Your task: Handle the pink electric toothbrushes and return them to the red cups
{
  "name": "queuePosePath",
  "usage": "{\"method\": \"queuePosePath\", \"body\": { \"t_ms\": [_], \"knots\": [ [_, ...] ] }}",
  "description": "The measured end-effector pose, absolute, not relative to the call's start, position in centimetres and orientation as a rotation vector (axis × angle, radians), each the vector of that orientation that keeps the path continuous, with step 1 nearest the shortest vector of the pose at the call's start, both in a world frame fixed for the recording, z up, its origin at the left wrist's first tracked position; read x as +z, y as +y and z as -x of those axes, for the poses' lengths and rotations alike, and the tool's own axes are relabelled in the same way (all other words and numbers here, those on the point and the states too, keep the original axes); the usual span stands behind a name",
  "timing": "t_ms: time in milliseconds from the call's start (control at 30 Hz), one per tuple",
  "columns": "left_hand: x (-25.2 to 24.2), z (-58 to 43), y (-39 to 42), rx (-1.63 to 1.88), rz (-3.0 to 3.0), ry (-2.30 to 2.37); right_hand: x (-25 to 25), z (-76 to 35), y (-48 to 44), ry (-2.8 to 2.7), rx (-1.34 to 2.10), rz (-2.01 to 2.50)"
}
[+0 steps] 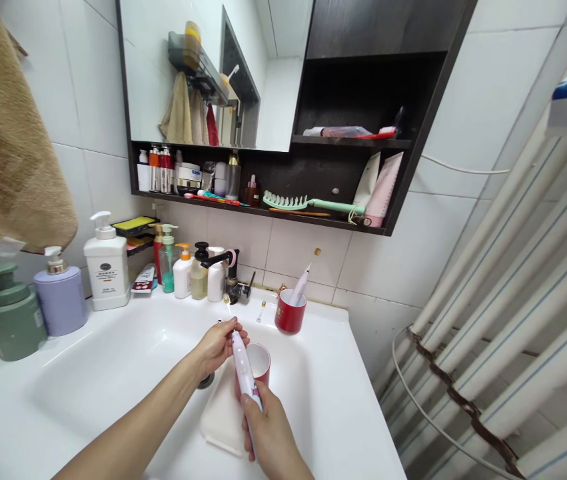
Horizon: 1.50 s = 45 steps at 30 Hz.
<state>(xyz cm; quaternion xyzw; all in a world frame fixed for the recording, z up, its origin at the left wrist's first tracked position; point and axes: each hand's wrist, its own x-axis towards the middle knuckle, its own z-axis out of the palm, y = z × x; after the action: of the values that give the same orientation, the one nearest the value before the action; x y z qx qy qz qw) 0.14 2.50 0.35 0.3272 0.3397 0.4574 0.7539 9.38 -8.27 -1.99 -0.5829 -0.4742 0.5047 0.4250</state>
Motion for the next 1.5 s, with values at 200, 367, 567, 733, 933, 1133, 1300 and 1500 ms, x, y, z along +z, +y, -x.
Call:
{"method": "queuePosePath", "body": {
  "t_ms": [200, 367, 567, 733, 933, 1133, 1300, 1500],
  "knots": [
    [0.3, -0.2, 2.4, 0.982, -0.732, 0.712, -2.1, -9.4, -8.2, -1.171, 1.282, 1.448],
    [0.4, -0.1, 2.4, 0.959, -0.742, 0.700, -2.1, -9.3, -8.3, -1.160, 1.232, 1.451],
    [0.3, -0.2, 2.4, 0.960, -0.739, 0.683, -2.0, -9.1, -8.2, -1.137, 1.315, 1.379],
    [0.3, -0.5, 2.1, 0.947, -0.762, 0.683, -2.6, -9.3, -8.1, -1.163, 1.188, 1.464],
    [0.7, -0.3, 1.9, 0.913, -0.778, 0.685, -2.3, -9.2, -8.3, -1.151, 1.219, 1.408],
    [1.0, -0.1, 1.9, 0.908, -0.808, 0.641, -2.1, -9.2, -8.2, -1.114, 1.375, 1.268],
    [1.6, -0.3, 1.4, 0.935, -0.888, 0.710, -2.3, -9.1, -8.2, -1.132, 1.312, 1.278],
    [2.2, -0.4, 0.2, 0.822, -1.028, 0.650, -2.0, -8.4, -8.5, -1.081, 1.421, 1.157]
  ]
}}
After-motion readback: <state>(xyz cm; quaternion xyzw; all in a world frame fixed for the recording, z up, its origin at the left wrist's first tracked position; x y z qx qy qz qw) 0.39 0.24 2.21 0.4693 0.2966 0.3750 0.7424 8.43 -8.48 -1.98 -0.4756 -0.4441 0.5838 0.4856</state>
